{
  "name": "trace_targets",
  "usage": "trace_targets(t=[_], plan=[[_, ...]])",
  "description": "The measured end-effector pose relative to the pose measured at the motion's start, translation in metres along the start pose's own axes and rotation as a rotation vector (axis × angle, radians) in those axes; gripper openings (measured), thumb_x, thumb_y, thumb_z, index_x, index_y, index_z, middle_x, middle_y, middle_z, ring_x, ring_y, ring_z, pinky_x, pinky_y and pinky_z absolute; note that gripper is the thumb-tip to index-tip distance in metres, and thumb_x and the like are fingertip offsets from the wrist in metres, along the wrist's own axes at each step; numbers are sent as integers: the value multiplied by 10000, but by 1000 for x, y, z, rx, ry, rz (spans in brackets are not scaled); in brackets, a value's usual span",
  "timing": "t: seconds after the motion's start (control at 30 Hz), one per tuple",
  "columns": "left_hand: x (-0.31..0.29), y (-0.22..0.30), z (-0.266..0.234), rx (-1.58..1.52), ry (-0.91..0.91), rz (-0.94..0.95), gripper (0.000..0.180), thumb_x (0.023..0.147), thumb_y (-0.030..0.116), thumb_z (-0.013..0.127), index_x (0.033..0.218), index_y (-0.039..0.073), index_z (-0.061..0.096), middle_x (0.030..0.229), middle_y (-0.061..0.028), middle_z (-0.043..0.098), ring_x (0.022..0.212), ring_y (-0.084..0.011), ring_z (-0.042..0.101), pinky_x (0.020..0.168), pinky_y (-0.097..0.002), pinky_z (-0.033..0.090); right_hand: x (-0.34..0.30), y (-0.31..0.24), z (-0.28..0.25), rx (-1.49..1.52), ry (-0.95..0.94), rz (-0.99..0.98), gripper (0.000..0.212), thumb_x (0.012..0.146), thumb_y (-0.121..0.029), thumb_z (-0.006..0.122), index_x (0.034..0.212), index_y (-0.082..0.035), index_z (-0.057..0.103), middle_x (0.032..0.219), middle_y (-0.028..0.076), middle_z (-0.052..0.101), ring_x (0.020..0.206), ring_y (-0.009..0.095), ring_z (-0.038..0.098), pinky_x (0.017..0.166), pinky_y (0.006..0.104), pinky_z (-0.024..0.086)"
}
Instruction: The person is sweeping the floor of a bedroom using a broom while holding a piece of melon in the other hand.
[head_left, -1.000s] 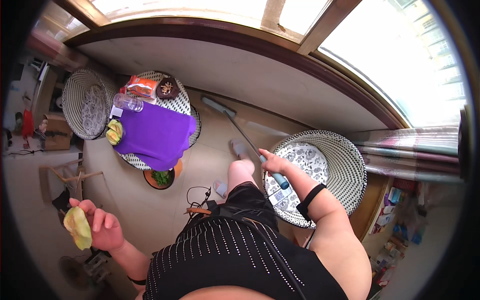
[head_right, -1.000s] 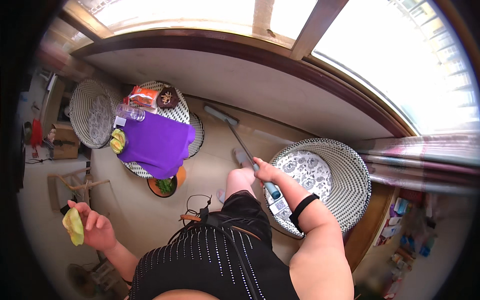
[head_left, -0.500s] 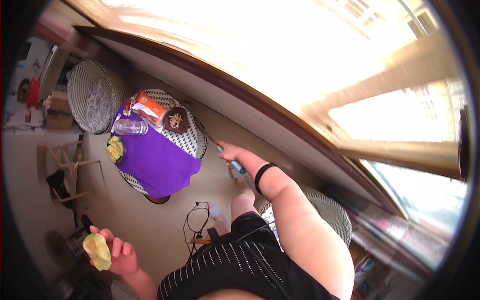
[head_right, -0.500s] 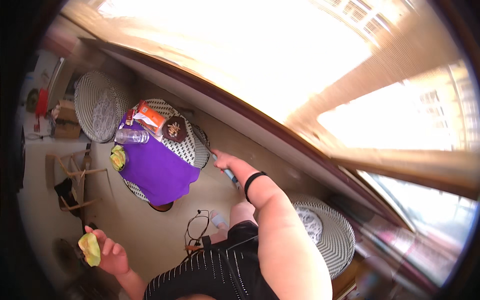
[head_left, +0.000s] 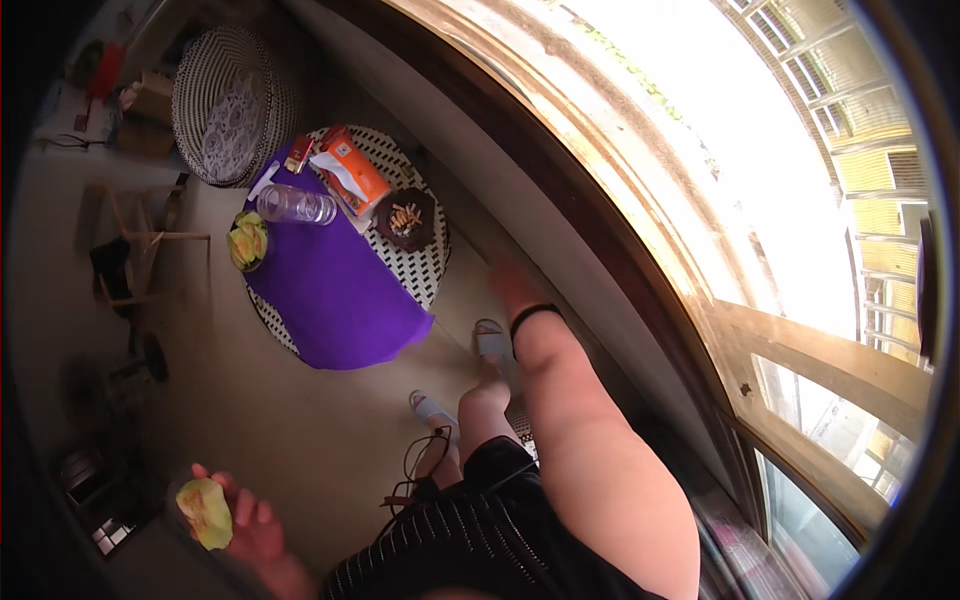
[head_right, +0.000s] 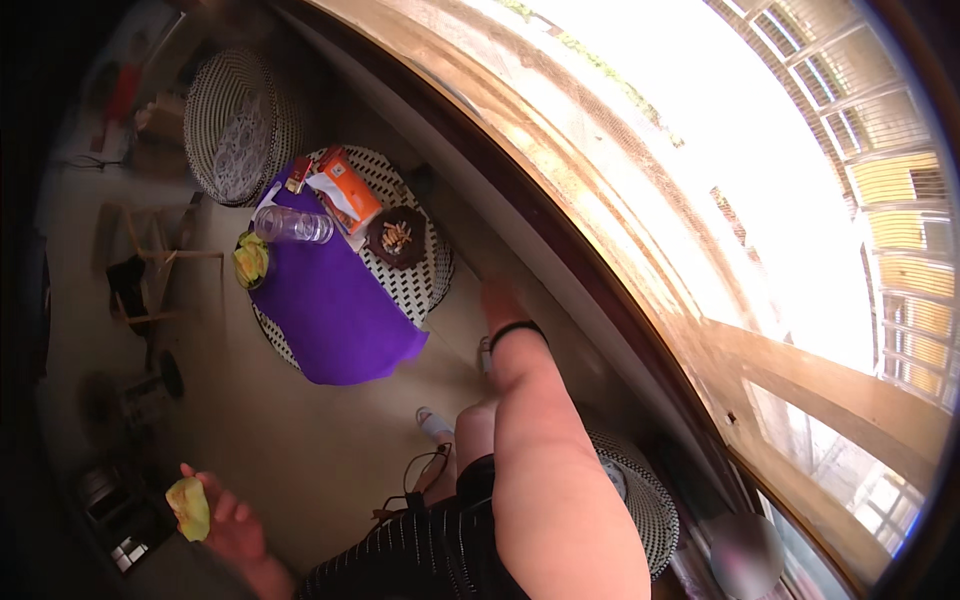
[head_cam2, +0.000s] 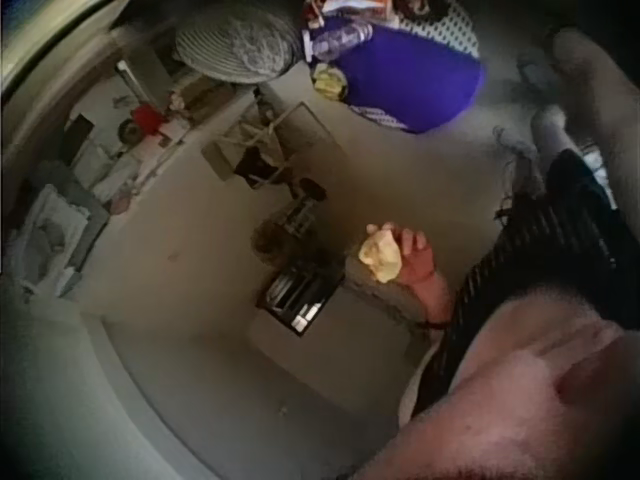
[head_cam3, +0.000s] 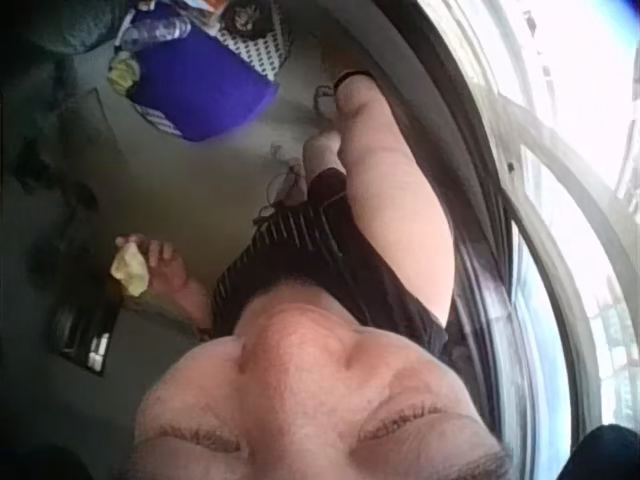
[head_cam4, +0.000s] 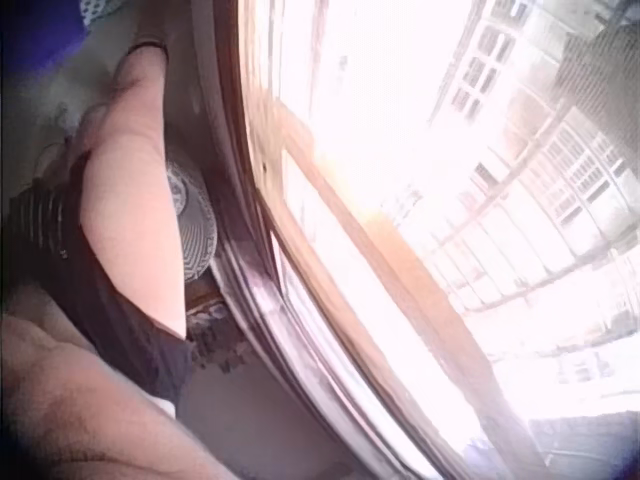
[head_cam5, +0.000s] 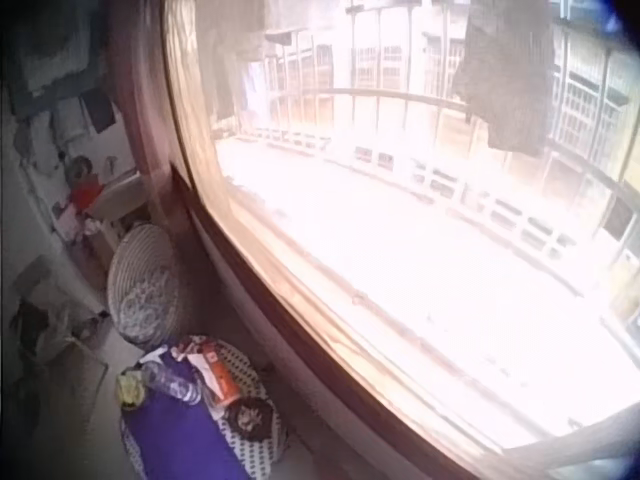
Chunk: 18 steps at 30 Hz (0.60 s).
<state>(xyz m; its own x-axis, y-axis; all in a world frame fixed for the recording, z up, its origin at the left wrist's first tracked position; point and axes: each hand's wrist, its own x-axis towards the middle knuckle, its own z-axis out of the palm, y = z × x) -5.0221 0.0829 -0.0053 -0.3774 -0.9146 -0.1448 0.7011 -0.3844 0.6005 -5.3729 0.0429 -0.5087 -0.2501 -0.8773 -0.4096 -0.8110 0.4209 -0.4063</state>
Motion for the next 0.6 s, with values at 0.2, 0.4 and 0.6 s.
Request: trace_targets(t=[0.2,0.4,0.6], plan=[[6,11,18,-34,-89,11,600,802,317,446,1302,120,180,1239,-35,328,748,-167,415,699,-341,333,-143,42,-14,192,-627,491,369,790,-297,380,902,12,547,803,200,554,743,319,540,687,405,436],[-1,21,26,-85,-240,8,577,803,300,436,1289,89,206,1201,-67,348,731,-165,425,693,-352,346,-293,48,-66,302,-736,271,418,802,-340,358,867,41,519,629,156,571,480,218,561,512,343,459],[-46,50,8,-172,-402,61,571,809,300,436,1281,70,212,1193,-85,350,762,-200,461,715,-377,371,-342,11,-140,658,-630,568,337,754,-258,464,887,50,494,595,159,537,483,233,544,480,341,446]])
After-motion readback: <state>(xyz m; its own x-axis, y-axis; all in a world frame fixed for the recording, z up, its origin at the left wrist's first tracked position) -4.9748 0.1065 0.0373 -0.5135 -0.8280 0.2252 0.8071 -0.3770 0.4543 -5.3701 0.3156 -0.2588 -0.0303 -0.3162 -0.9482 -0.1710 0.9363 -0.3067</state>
